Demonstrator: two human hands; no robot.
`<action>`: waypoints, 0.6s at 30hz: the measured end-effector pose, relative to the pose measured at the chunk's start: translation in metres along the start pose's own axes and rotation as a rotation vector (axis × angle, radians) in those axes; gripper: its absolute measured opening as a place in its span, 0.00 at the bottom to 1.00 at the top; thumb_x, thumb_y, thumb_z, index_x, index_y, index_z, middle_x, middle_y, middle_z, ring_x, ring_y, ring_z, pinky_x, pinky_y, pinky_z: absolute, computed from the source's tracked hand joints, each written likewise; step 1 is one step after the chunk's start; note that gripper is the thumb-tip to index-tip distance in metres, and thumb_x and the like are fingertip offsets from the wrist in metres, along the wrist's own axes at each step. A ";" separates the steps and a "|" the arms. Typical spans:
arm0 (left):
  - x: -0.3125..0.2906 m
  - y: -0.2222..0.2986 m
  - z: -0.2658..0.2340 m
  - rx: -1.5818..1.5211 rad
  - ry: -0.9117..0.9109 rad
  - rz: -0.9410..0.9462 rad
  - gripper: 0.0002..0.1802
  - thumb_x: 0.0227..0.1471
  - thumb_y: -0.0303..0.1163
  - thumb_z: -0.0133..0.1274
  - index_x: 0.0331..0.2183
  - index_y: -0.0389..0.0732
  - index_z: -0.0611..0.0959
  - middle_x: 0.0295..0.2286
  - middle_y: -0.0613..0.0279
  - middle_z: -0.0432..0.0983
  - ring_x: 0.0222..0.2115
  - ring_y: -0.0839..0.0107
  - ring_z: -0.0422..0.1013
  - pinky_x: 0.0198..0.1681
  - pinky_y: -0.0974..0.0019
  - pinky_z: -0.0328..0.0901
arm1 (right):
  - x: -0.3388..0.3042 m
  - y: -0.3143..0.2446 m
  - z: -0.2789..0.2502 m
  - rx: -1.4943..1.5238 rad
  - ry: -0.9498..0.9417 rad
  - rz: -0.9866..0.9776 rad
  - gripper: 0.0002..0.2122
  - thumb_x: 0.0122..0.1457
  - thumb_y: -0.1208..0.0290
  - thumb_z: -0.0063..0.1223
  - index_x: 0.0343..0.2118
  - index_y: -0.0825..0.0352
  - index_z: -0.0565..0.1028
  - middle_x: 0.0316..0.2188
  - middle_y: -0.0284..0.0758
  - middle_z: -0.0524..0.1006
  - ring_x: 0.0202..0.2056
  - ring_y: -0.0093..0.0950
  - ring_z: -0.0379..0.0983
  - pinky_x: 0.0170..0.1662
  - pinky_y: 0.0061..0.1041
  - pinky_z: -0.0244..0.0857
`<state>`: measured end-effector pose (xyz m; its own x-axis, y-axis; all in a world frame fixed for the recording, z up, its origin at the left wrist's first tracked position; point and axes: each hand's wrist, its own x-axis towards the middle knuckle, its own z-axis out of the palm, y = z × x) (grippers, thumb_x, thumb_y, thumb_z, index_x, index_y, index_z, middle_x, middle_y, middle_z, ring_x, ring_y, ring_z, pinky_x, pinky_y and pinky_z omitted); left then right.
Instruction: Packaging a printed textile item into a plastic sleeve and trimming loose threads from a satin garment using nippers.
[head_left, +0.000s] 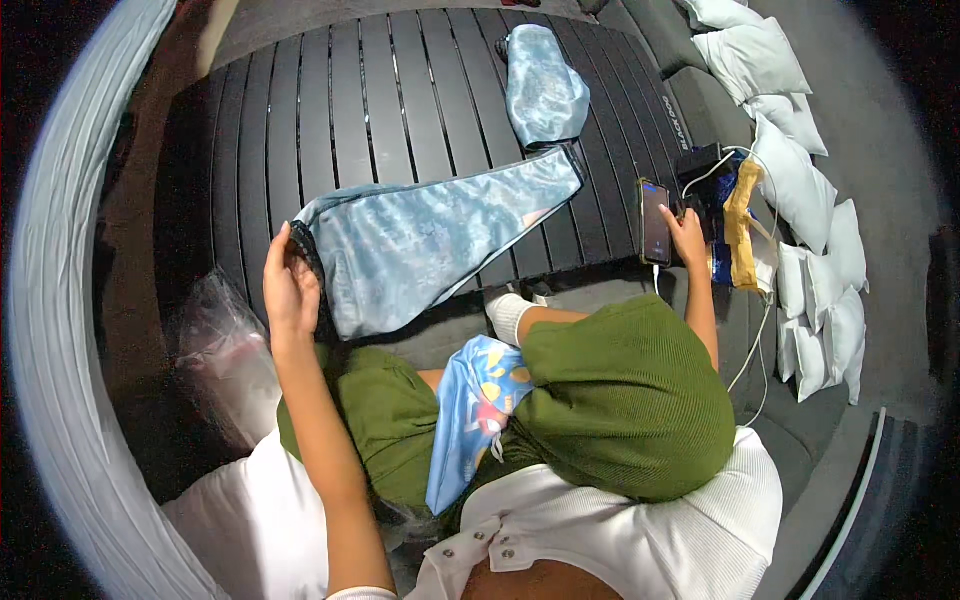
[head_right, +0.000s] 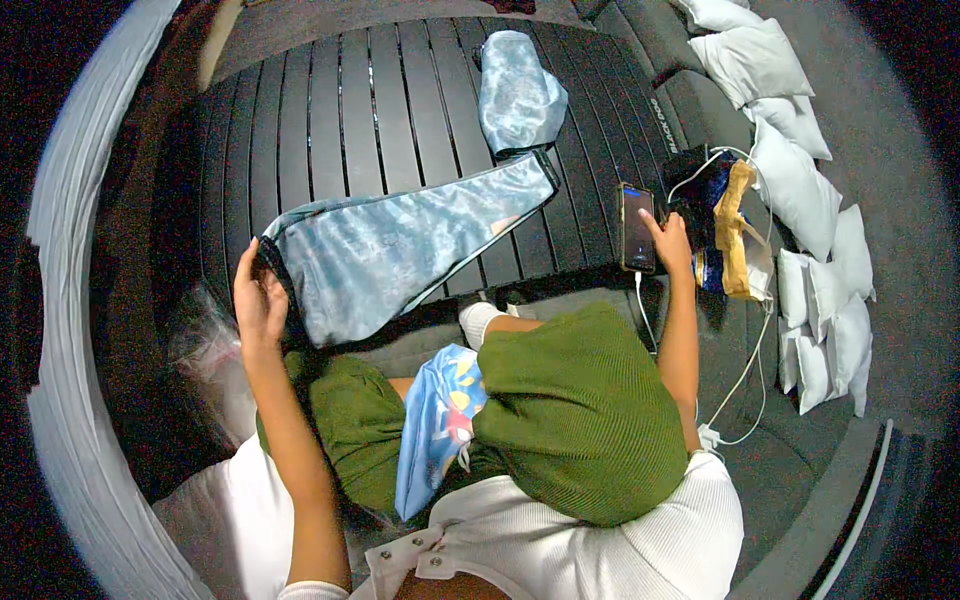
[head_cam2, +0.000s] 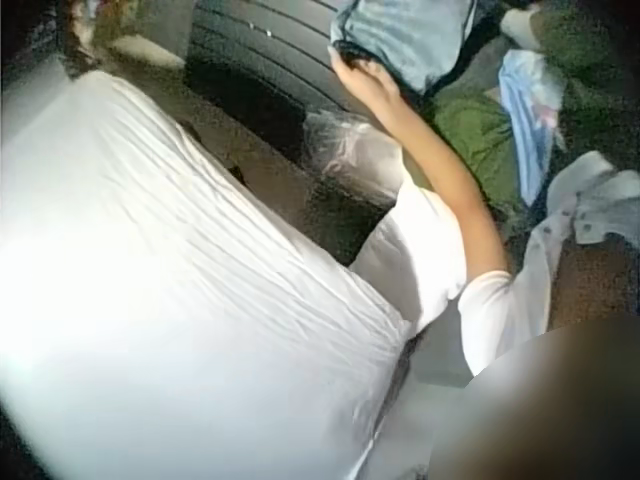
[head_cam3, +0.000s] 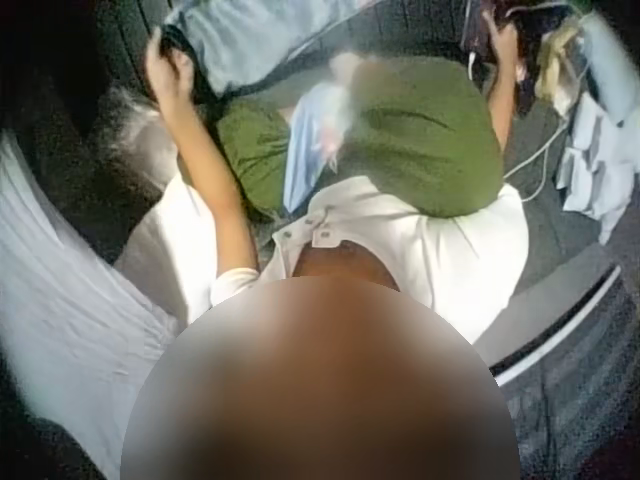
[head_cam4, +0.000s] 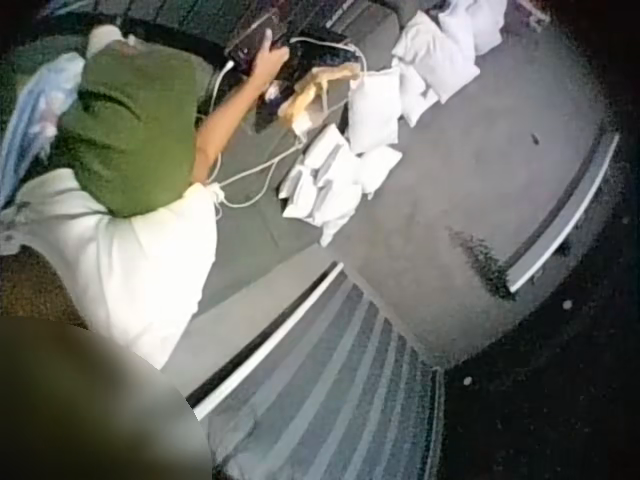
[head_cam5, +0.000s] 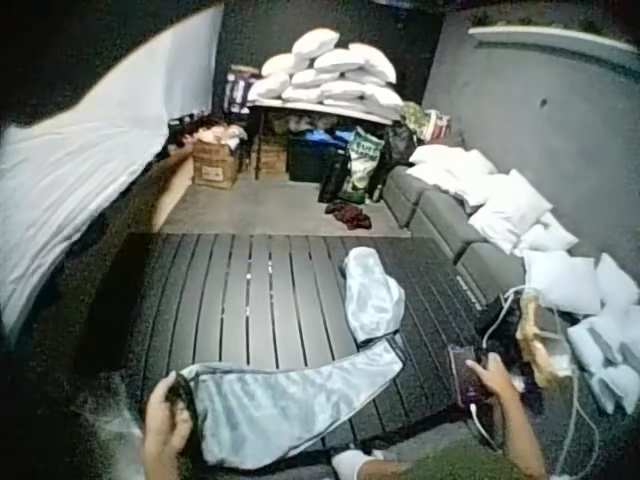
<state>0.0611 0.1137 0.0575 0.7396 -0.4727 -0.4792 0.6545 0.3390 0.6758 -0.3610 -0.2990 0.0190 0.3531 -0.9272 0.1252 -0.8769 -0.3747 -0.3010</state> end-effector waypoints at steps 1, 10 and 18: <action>0.000 0.001 -0.002 0.001 0.000 0.001 0.10 0.50 0.34 0.48 0.19 0.50 0.70 0.14 0.79 0.59 0.10 0.89 0.49 0.10 0.81 0.43 | -0.002 0.001 0.001 0.017 -0.028 0.015 0.27 0.49 0.48 0.50 0.22 0.76 0.62 0.24 0.49 0.65 0.28 0.41 0.63 0.35 0.34 0.57; 0.005 -0.001 0.000 0.009 0.007 0.023 0.12 0.50 0.35 0.49 0.18 0.51 0.69 0.13 0.80 0.57 0.10 0.88 0.48 0.10 0.80 0.44 | -0.013 0.014 0.000 0.073 -0.192 -0.015 0.28 0.43 0.48 0.55 0.27 0.74 0.63 0.30 0.45 0.63 0.34 0.38 0.62 0.40 0.31 0.57; -0.001 0.000 0.007 0.022 0.053 -0.008 0.12 0.50 0.35 0.49 0.18 0.50 0.68 0.13 0.79 0.56 0.10 0.87 0.48 0.10 0.80 0.44 | -0.019 0.030 -0.006 0.083 -0.394 -0.071 0.38 0.30 0.49 0.66 0.37 0.73 0.60 0.36 0.40 0.57 0.41 0.34 0.58 0.45 0.29 0.56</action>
<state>0.0594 0.1089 0.0619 0.7420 -0.4317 -0.5129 0.6572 0.3172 0.6837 -0.3955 -0.2924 0.0129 0.5244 -0.8229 -0.2186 -0.8219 -0.4222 -0.3825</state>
